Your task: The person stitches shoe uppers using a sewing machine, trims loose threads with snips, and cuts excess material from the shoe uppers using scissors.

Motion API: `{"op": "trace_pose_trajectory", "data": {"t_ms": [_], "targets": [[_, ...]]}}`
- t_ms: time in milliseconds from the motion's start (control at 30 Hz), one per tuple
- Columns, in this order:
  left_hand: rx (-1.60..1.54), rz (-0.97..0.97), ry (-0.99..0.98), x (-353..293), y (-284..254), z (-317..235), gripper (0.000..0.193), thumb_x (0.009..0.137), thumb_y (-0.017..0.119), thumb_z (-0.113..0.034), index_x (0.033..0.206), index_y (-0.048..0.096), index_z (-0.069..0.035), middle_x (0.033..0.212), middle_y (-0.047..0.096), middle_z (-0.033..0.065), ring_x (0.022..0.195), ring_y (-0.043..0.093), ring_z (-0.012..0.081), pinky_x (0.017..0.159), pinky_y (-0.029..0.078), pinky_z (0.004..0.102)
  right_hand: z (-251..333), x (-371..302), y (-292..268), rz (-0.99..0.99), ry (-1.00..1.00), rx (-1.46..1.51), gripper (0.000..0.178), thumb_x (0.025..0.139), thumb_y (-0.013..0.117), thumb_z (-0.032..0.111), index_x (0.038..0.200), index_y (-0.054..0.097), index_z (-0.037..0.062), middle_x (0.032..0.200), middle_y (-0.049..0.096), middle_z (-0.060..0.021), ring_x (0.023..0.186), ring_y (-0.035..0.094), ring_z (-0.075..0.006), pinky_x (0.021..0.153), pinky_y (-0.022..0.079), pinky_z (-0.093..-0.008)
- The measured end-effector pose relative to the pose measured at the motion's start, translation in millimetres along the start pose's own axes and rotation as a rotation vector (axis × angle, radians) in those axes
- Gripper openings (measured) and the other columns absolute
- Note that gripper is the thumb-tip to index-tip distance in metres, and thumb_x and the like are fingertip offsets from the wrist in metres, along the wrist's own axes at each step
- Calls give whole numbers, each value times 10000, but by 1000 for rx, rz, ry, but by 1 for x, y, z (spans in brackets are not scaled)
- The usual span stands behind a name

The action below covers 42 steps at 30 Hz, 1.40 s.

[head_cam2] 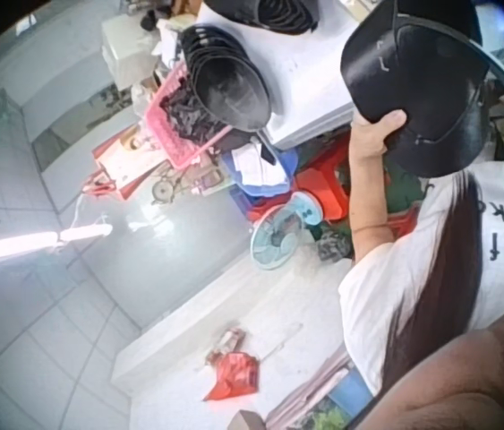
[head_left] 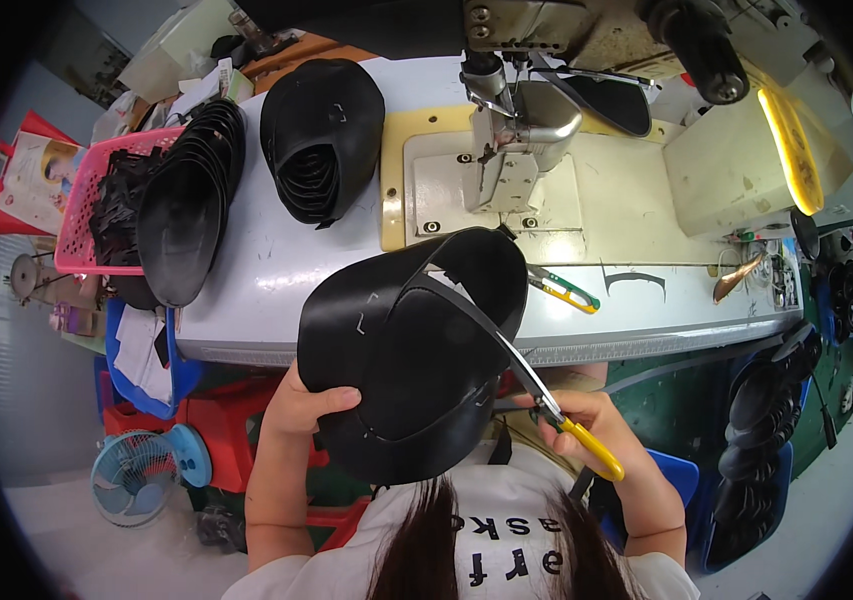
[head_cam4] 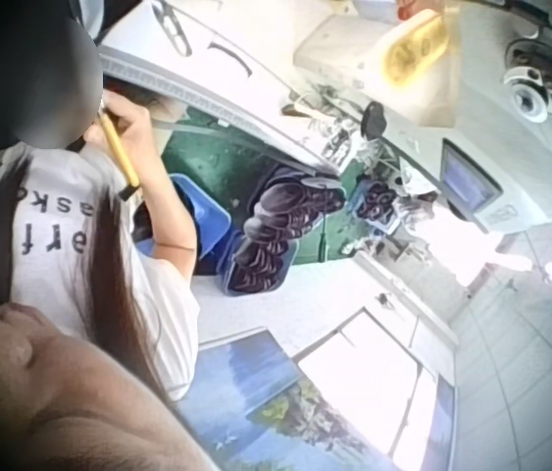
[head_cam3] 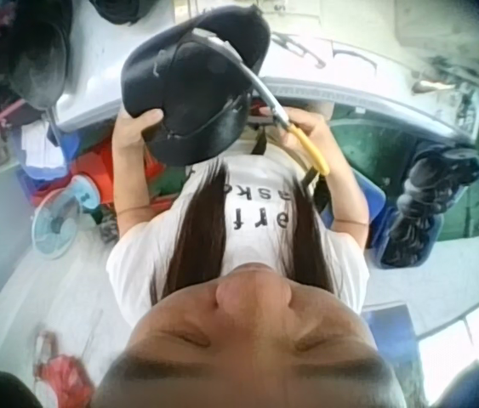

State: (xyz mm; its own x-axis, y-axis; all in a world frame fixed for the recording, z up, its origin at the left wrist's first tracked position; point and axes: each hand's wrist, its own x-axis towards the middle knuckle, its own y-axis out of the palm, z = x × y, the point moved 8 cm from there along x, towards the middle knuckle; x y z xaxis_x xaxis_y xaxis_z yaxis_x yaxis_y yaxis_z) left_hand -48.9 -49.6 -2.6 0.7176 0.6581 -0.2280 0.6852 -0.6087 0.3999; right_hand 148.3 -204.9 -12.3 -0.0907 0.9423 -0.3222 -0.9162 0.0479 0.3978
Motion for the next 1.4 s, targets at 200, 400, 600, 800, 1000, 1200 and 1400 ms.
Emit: {"op": "trace_pose_trajectory", "data": {"t_ms": [200, 400, 600, 800, 1000, 1200, 1400], "targets": [[44, -2, 11, 3, -2, -2, 553, 646, 645, 47, 1164, 455, 20, 1068, 551, 90, 974, 526, 168, 849, 413, 307, 1, -1, -3, -74, -18, -59, 677, 645, 718, 475, 1081, 566, -20, 645, 468, 35, 594, 416, -38, 537, 332, -186], [120, 1, 50, 1, -2, -14, 545, 650, 642, 49, 1162, 456, 21, 1060, 551, 81, 965, 523, 162, 849, 408, 301, -2, -4, -10, -75, -10, -92, 524, 690, 741, 231, 1126, 548, 11, 885, 578, -33, 777, 482, -83, 723, 397, -208], [128, 37, 29, 0, 0, -16, 536, 656, 649, 39, 1156, 457, 22, 1050, 554, 77, 962, 520, 156, 847, 409, 300, 0, -7, -10, -71, -22, -245, 513, 692, 739, 230, 1113, 554, 2, 923, 593, -37, 797, 482, -79, 729, 401, -212], [215, 70, 56, 0, 6, -18, 532, 654, 657, 29, 1148, 461, 19, 1028, 556, 65, 952, 511, 141, 840, 405, 288, -6, -3, -1, -8, 30, -53, 531, 706, 729, 253, 1140, 539, 14, 755, 492, 10, 668, 412, -56, 623, 354, -186], [197, 77, 29, 0, 2, -16, 524, 652, 664, 25, 1138, 470, 17, 1015, 560, 60, 943, 509, 135, 836, 403, 285, -3, -1, 1, -98, -1, -80, 628, 680, 708, 447, 1082, 565, -13, 652, 436, 51, 594, 392, -26, 520, 316, -174], [182, 79, 17, 0, 1, -15, 498, 652, 661, 32, 1118, 485, 18, 1002, 566, 57, 926, 516, 135, 823, 409, 284, -4, -4, 2, -40, 61, -100, 539, 721, 714, 284, 1152, 532, 16, 717, 443, 30, 650, 387, -47, 591, 322, -171], [167, 82, 39, 1, 0, -17, 489, 649, 662, 36, 1107, 492, 19, 999, 565, 55, 921, 514, 129, 816, 411, 279, -6, -4, -2, -66, 59, -105, 540, 703, 729, 276, 1132, 544, 7, 787, 526, 1, 693, 427, -58, 641, 364, -184]]}}
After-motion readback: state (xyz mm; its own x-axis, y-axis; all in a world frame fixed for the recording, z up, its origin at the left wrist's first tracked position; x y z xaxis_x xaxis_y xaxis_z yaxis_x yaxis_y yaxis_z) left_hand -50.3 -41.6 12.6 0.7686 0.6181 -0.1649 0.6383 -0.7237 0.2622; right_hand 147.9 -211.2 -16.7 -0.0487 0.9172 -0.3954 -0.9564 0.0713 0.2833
